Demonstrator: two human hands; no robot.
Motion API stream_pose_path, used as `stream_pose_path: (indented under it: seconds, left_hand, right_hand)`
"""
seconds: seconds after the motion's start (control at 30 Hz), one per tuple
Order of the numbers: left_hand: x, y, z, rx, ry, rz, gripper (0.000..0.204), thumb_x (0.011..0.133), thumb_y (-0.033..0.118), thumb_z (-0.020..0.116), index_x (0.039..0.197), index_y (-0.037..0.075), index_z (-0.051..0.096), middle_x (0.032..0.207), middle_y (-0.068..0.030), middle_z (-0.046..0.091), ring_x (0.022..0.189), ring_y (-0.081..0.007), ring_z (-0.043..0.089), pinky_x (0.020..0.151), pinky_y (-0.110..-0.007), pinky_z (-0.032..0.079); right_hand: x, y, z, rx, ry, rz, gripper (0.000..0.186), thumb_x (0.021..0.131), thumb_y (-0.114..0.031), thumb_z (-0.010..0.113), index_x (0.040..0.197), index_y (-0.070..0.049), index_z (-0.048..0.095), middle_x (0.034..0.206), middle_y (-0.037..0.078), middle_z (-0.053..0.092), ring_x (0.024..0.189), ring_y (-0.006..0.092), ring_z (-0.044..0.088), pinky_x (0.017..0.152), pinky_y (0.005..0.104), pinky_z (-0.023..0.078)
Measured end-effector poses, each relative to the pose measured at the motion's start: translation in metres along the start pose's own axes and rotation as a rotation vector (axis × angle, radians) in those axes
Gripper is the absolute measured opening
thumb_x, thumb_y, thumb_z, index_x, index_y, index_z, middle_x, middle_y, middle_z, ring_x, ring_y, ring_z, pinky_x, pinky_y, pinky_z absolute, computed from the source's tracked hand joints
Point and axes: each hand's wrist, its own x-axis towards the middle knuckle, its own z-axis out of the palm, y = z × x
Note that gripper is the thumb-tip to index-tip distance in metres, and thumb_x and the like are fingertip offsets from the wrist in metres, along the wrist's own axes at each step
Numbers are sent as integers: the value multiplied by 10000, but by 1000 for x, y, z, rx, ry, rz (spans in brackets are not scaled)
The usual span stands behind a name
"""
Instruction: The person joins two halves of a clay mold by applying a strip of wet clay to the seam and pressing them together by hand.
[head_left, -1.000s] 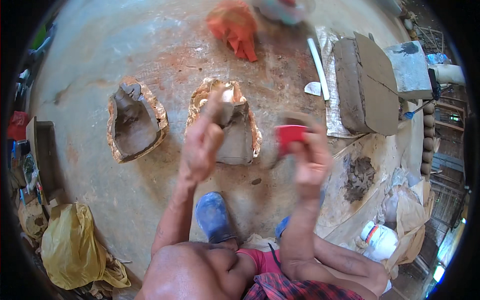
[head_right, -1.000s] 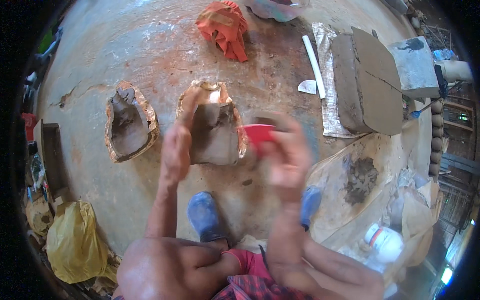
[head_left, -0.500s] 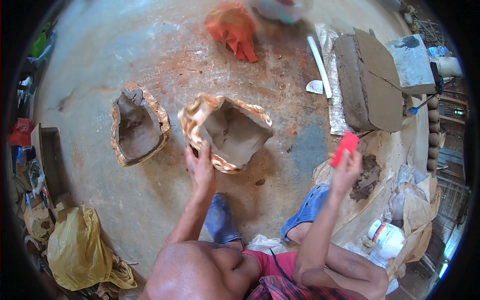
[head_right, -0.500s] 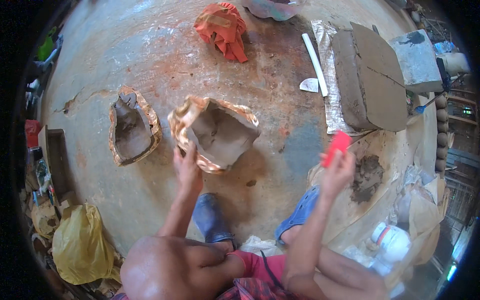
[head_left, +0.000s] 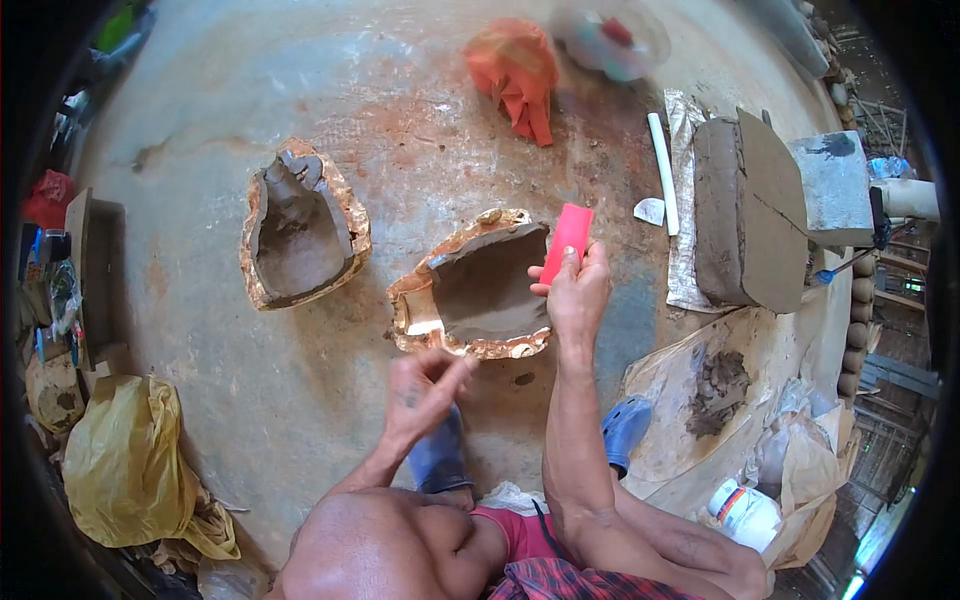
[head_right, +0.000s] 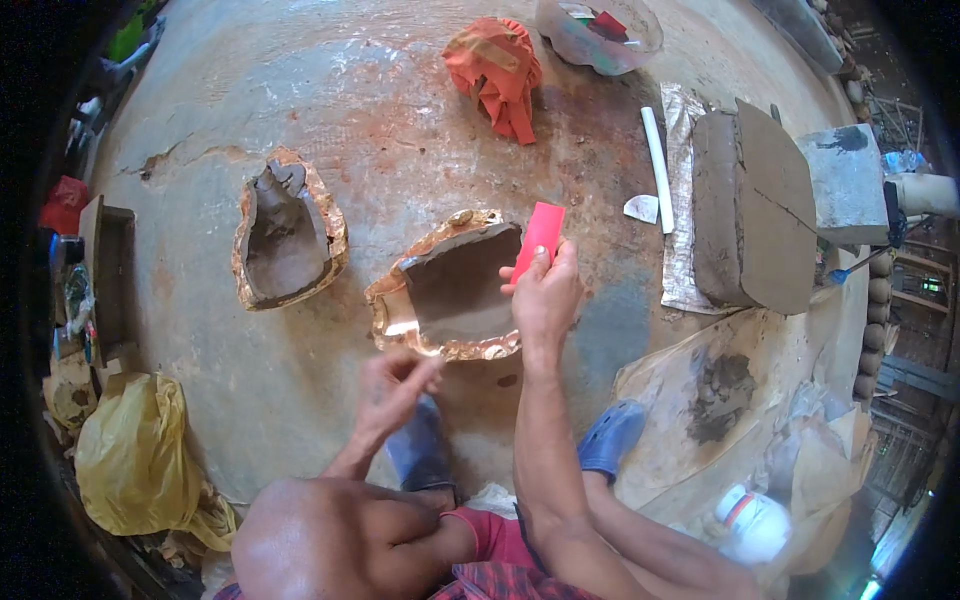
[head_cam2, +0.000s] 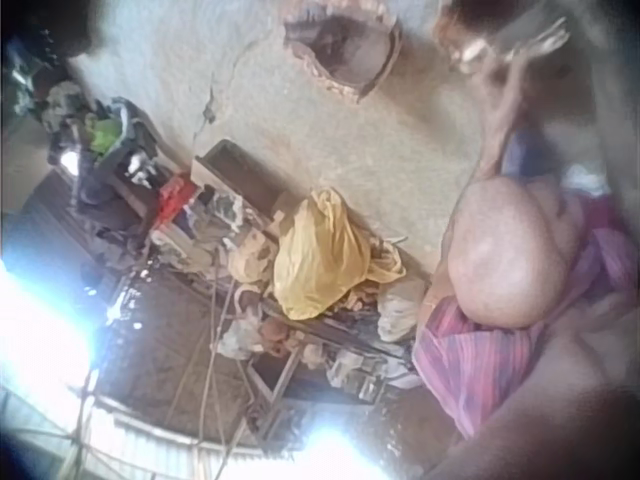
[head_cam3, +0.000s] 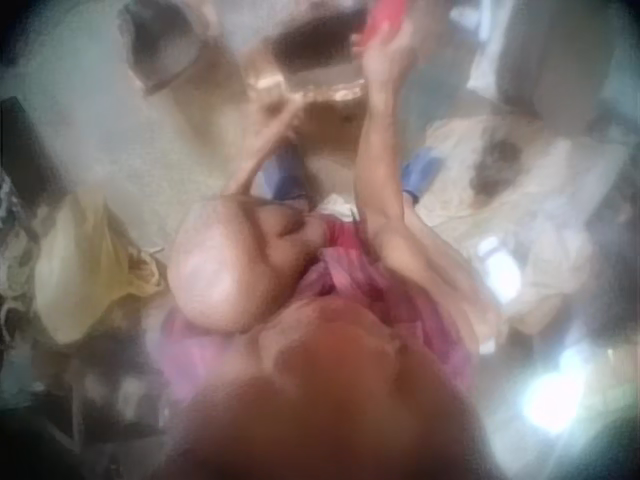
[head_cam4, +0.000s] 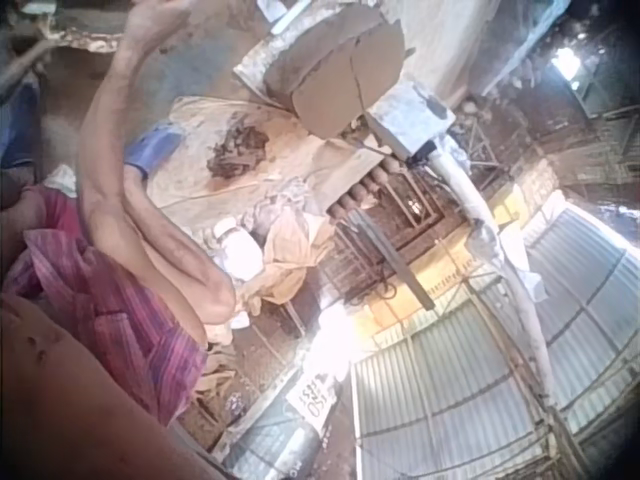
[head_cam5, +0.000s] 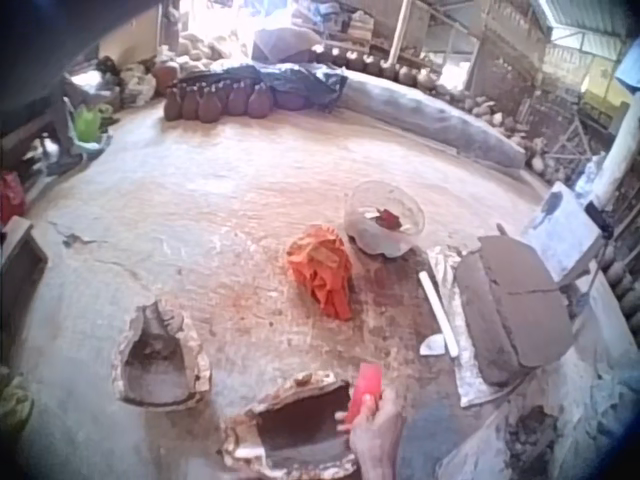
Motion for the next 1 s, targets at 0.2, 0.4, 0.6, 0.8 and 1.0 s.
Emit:
stream_pose_path:
  seconds: [0.2,0.4,0.6,0.8,1.0]
  left_hand:
    - [84,30,-38,543,488,779,485,889,258,835,1303,46,695,1191,-156,735,945,-296,748,829,-399,601]
    - [92,25,-32,409,292,523,484,895,261,826,1326,82,698,1296,-144,725,975,-323,750,865,-406,601]
    - [100,10,-36,339,327,592,430,892,235,820,1282,84,723,1303,-155,731,1090,-335,749,901,-399,603]
    - [99,7,-41,300,315,598,411,887,207,820,1263,70,726,1300,-165,732,1105,-332,749,911,-392,601]
    - [102,5,-41,184,298,652,389,887,148,813,1247,37,717,1287,-156,744,1087,-300,763,900,-391,601]
  right_hand:
    - [-7,-6,17,-43,-71,67,205,1098,-105,480,1193,48,579,934,177,739,696,240,778,506,333,628]
    - [-9,-3,27,-206,-122,59,176,1068,-93,512,1146,21,622,836,181,748,672,254,771,585,407,603]
    - [-19,-7,36,-355,-263,-34,143,1028,-97,564,1089,-10,659,748,182,737,678,306,762,693,480,559]
    - [-31,-5,47,-405,-389,-78,131,998,-102,595,1033,-2,672,775,212,730,758,364,758,739,501,556]
    - [-36,10,50,-393,-603,-214,142,955,-96,604,1042,11,641,923,282,699,895,477,696,780,535,525]
